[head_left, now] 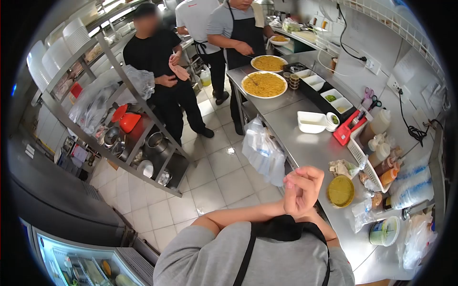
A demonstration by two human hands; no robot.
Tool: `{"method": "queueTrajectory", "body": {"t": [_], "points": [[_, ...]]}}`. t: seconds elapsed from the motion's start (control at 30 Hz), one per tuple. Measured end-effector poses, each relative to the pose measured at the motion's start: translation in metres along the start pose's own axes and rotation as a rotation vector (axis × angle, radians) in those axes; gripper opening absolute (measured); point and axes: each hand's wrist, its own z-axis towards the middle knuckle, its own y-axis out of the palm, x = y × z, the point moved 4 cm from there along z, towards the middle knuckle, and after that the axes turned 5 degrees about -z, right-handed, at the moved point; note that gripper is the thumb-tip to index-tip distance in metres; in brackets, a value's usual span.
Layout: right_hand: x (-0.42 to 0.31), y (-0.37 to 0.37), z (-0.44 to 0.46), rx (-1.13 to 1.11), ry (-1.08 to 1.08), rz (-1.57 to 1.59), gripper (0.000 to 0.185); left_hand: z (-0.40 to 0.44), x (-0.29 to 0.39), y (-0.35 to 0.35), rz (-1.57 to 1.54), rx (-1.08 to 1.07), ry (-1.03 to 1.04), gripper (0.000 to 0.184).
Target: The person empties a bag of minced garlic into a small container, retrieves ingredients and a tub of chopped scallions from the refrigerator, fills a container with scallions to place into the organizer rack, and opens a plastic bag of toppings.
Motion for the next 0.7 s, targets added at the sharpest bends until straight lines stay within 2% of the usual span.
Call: {"method": "queueTrajectory", "body": {"t": [0.2,0.3,0.33,0.43,0.53,0.7], "points": [[0.023,-0.029,-0.006,0.002,0.012,-0.096,0.020,0.038,0.008,0.002,-0.442,0.126,0.114,0.025],[0.027,-0.050,-0.004,0.008,0.027,-0.093,0.027,0.049,0.006,-0.016,-0.557,0.249,0.164,0.026],[0.034,-0.059,-0.007,-0.048,0.025,-0.122,0.025,0.050,0.002,-0.024,-0.576,0.292,0.172,0.026],[0.047,-0.080,-0.013,0.018,0.133,-0.070,0.022,0.047,-0.014,-0.049,-0.553,0.437,0.160,0.027],[0.063,-0.098,-0.025,0.027,0.165,-0.104,0.020,0.039,-0.024,-0.071,-0.387,0.585,0.017,0.029],[0.086,-0.098,-0.040,-0.011,0.169,-0.189,0.021,0.028,-0.015,-0.095,-0.281,0.751,0.027,0.030]]}}
